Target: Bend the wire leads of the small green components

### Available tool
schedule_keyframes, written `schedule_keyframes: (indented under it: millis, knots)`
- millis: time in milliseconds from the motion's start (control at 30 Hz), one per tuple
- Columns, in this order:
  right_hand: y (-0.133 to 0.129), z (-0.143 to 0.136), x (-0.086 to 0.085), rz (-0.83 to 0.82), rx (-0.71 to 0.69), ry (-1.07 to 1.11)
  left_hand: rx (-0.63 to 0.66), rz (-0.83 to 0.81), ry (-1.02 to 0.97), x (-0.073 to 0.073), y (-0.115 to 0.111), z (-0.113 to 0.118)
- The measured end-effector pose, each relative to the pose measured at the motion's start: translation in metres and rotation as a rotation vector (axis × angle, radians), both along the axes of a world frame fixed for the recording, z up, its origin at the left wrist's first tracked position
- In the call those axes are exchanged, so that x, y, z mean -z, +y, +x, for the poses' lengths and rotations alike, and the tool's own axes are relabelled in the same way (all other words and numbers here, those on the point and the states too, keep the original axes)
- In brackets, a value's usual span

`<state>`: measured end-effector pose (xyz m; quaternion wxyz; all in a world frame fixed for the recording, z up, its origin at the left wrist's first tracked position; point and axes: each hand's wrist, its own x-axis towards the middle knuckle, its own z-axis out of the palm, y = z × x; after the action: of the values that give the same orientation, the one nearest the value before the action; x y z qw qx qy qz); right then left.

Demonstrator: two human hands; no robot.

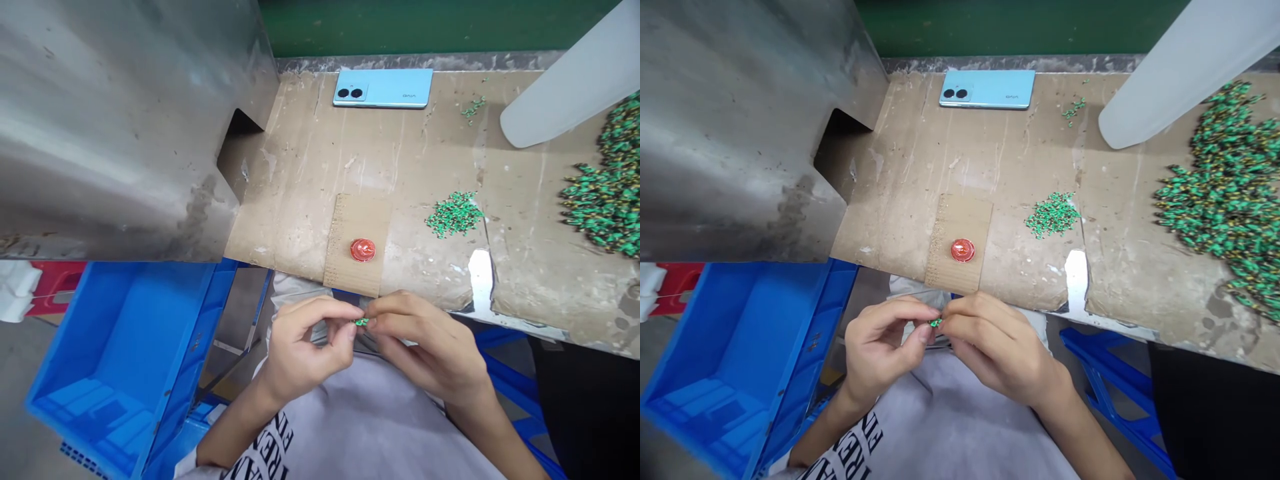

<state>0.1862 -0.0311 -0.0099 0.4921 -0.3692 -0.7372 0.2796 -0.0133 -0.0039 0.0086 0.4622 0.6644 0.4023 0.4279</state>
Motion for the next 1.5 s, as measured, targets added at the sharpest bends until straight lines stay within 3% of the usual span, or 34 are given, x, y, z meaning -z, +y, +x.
schedule_keyframes:
  millis: [167, 433, 733, 1133, 1300, 1500]
  knots:
    - [0.000, -0.002, 0.002, -0.023, -0.011, 0.026, -0.029, 0.005, 0.020, -0.005, 0.000, 0.005]
    - [0.000, -0.006, 0.002, 0.062, 0.017, -0.010, -0.016, -0.145, -0.031, -0.010, 0.005, 0.004]
    - [0.004, -0.004, 0.002, 0.058, 0.038, 0.023, -0.037, -0.138, -0.079, -0.010, 0.007, 0.007]
    - [0.008, 0.000, 0.004, 0.080, -0.012, 0.028, 0.101, -0.172, 0.116, -0.015, 0.009, -0.004]
    - [0.008, 0.005, 0.003, 0.054, -0.066, 0.040, 0.177, -0.331, 0.144, -0.019, 0.010, -0.005]
    - [0.007, 0.008, 0.005, 0.056, -0.116, 0.015, 0.254, -0.712, 0.000, -0.012, 0.017, -0.005]
